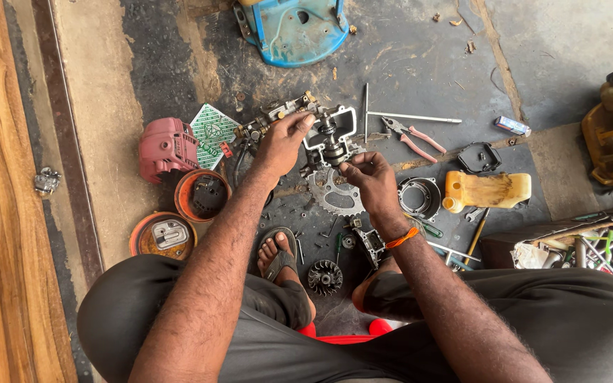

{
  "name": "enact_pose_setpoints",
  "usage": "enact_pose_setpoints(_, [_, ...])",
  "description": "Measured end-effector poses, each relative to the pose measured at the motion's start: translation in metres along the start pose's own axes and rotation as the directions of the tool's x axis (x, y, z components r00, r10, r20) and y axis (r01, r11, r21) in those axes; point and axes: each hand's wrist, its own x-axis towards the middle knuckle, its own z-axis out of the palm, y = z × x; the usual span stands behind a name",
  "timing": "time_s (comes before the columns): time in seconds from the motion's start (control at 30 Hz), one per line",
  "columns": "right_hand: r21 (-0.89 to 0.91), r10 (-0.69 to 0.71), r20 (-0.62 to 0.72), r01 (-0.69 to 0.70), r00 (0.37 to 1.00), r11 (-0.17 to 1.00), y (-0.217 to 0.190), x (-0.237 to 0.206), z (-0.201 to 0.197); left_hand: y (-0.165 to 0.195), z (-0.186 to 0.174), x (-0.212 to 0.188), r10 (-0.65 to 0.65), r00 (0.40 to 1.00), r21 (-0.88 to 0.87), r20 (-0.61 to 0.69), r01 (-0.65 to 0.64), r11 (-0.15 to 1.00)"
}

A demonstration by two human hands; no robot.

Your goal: The person sits on the floor repairing a small petrol engine. They use a screwdriver to work on the crankcase, remove a side cover, handle the crankshaft and sprocket, reposition the housing, and continue unscrewing and fitting parts while surrounded by scattered engine components and tools.

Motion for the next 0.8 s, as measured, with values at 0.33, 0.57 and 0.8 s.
enact_pose_setpoints(0.33, [0.146,0.033,0.010,-0.034,0.999,0.989,0.010,0.002,0.000,0.002,0.005,-0.001,0.050,0.999,0.050,0.015,-0.050,0.997])
enact_pose_setpoints(0.57, [0.212,0.109,-0.043,-0.097,0.993,0.972,0.018,0.003,0.000,0.005,0.012,-0.001,0.067,0.997,0.124,0.022,-0.069,0.990])
enact_pose_setpoints(0.8, [0.210,0.050,-0.028,-0.043,0.998,0.977,0.024,0.003,-0.007,0.008,0.013,-0.001,0.061,0.998,0.115,0.025,-0.063,0.991])
